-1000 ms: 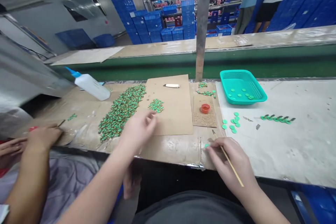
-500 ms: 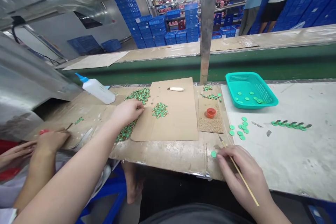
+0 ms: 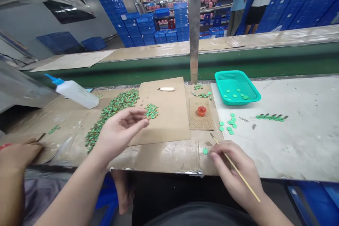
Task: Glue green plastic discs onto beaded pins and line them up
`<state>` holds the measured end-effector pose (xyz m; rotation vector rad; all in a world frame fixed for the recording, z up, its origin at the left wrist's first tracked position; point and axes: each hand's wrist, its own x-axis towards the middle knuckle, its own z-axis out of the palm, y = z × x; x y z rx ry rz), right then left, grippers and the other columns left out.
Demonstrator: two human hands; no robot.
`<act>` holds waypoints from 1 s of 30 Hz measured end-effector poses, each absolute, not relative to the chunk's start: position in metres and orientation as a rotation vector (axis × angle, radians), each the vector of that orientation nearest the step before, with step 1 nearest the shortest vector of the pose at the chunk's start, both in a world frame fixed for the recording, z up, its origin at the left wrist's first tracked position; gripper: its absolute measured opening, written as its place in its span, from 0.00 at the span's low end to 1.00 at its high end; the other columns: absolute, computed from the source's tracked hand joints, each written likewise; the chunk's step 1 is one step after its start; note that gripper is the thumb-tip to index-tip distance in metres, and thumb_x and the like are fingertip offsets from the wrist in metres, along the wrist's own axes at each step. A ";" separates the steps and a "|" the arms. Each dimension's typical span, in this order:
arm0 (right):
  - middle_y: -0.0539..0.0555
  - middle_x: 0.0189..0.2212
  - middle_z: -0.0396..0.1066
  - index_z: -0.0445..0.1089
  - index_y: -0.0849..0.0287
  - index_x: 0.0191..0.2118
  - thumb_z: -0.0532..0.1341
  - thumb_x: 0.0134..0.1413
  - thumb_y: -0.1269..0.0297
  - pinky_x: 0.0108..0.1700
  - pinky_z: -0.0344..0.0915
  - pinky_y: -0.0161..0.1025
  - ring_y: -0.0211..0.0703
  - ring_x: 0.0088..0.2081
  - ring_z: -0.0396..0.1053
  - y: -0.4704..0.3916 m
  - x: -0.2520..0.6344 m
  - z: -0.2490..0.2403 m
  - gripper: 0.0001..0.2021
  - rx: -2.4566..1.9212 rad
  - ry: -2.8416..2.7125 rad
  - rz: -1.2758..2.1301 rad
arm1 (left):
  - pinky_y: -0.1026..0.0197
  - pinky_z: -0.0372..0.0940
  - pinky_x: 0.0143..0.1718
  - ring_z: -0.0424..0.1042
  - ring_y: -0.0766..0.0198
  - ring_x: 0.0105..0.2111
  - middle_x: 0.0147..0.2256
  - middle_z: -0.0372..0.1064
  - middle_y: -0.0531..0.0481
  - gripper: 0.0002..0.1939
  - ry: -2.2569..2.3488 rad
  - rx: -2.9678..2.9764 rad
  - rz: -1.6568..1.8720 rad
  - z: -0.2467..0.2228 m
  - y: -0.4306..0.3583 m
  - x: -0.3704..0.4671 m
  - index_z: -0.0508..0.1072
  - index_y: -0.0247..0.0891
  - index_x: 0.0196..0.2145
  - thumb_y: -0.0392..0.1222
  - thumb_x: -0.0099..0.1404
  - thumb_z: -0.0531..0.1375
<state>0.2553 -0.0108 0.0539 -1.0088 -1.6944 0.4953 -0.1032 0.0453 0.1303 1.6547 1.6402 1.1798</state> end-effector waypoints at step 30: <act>0.53 0.46 0.89 0.83 0.52 0.52 0.78 0.68 0.63 0.49 0.88 0.42 0.44 0.44 0.88 -0.013 0.254 0.067 0.11 -0.994 -1.008 1.321 | 0.66 0.85 0.41 0.89 0.60 0.37 0.41 0.88 0.52 0.15 1.360 1.433 1.335 0.070 -0.013 0.039 0.91 0.53 0.41 0.64 0.69 0.80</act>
